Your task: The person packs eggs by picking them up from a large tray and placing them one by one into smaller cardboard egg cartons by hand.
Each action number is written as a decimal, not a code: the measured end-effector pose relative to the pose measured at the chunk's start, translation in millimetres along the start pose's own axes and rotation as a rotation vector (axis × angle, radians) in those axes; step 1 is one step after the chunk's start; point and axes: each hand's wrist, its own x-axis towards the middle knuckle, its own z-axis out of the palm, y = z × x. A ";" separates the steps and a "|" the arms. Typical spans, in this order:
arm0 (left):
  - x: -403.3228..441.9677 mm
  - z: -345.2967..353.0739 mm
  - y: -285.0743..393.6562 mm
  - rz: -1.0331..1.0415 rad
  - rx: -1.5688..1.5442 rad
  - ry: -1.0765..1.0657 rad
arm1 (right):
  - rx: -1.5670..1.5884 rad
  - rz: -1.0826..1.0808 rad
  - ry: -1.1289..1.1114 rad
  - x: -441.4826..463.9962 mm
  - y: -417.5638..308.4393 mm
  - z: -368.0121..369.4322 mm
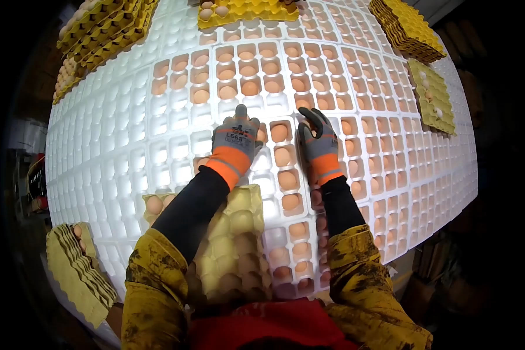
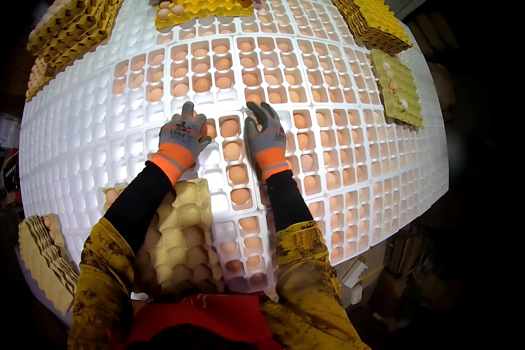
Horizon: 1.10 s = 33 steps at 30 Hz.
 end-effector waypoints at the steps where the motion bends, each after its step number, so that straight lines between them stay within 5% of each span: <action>1: -8.7 -7.2 -1.2 0.009 -0.066 0.010 | -0.040 -0.065 -0.048 7.0 9.7 -3.0; 2: -14.2 -10.8 -4.1 0.016 -0.131 0.022 | 0.210 0.286 -0.113 7.8 19.7 -13.8; 4: -22.1 -4.4 -18.6 0.034 -0.091 -0.007 | 0.599 0.441 -0.089 12.1 -0.1 -34.0; 7: -32.4 18.3 -46.7 0.066 -0.303 0.249 | 0.397 0.091 0.105 17.3 14.0 -30.2; 9: -32.4 19.1 -59.4 0.012 -0.649 0.366 | -0.224 -0.153 0.031 12.6 38.1 -25.7; 11: -30.5 34.0 -80.8 -0.062 -0.919 0.416 | -0.453 -0.313 0.028 8.9 50.5 -26.0; 13: -33.7 43.9 -91.7 0.089 -1.017 0.440 | -0.180 -0.127 0.067 -2.6 29.3 -31.1; 15: -34.2 54.1 -106.9 0.108 -0.518 0.333 | 0.094 -0.066 0.057 -10.4 5.3 -33.5; 17: -47.6 41.3 -94.1 0.111 -0.450 0.492 | 0.200 0.022 0.009 -28.7 -24.3 -33.5; 19: -70.2 15.0 -102.2 0.053 -0.622 0.533 | 0.155 -0.163 -0.089 -54.2 -63.3 -34.0; 22: -159.9 -50.0 -111.0 -0.151 -1.168 0.319 | 0.185 -0.185 -0.326 -106.7 -121.3 -35.0; 25: -262.7 -72.9 -133.6 -0.124 -0.912 0.273 | 0.211 -0.166 -0.583 -159.9 -160.7 -21.5; 28: -357.7 -70.2 -140.4 -0.183 -0.734 0.103 | 0.120 -0.325 -0.584 -176.8 -174.2 16.1; 31: -420.3 -44.4 -120.0 0.025 -0.524 0.040 | 0.154 -0.381 -0.514 -175.2 -195.2 65.8; 33: -437.9 -12.8 -113.3 0.080 -0.296 -0.088 | -0.088 -0.468 -0.540 -174.0 -212.5 92.2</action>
